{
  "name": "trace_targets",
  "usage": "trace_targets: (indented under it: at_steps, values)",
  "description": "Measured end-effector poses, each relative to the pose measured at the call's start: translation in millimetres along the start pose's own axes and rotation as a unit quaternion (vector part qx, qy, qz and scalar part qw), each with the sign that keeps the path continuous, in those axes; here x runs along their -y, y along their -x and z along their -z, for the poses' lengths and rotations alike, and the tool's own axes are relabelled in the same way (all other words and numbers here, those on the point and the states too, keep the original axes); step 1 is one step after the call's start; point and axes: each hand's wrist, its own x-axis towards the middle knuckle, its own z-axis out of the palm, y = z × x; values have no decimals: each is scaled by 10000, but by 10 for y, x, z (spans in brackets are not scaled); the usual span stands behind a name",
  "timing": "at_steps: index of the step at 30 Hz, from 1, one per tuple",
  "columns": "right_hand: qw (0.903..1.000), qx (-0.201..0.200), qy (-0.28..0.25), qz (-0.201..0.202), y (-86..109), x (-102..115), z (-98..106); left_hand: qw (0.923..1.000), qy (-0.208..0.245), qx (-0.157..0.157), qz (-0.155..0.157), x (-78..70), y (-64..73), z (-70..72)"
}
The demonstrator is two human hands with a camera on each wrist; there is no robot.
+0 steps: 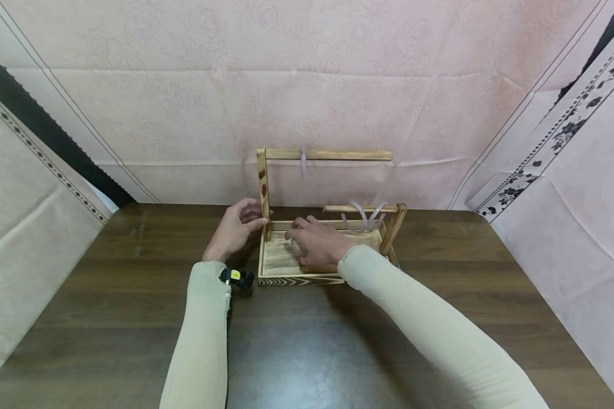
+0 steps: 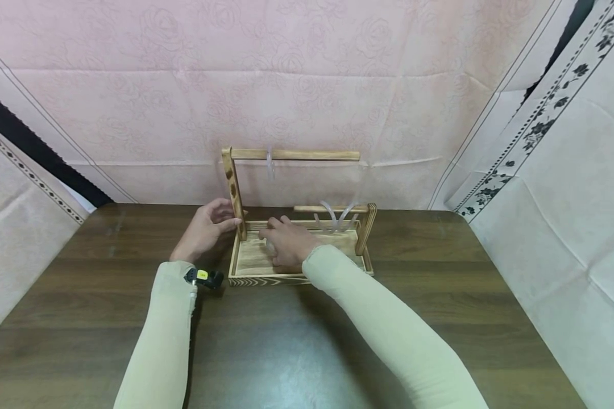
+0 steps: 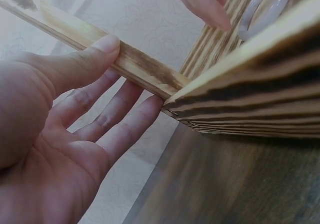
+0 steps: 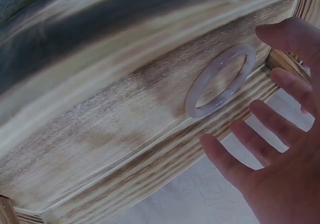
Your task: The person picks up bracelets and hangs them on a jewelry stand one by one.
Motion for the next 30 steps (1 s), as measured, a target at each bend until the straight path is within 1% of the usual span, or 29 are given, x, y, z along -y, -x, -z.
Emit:
trace_targets:
  at_steps: [10, 17, 25, 30]
  values:
    - [9999, 22, 1, -143, -1, -1, -35, 10000, -14, 1, -44, -13, -2, -1]
    - [9999, 54, -28, -127, -8, -8, -30, 10000, 8, -5, -21, -23, 6, 8]
    - [9994, 149, -200, -228, -10, -13, -47, 10000, -60, -44, -37, -18, 8, 2]
    - [9983, 205, -439, -310, -12, -24, -71, 9999, -80, -48, -60, -16, 14, -6]
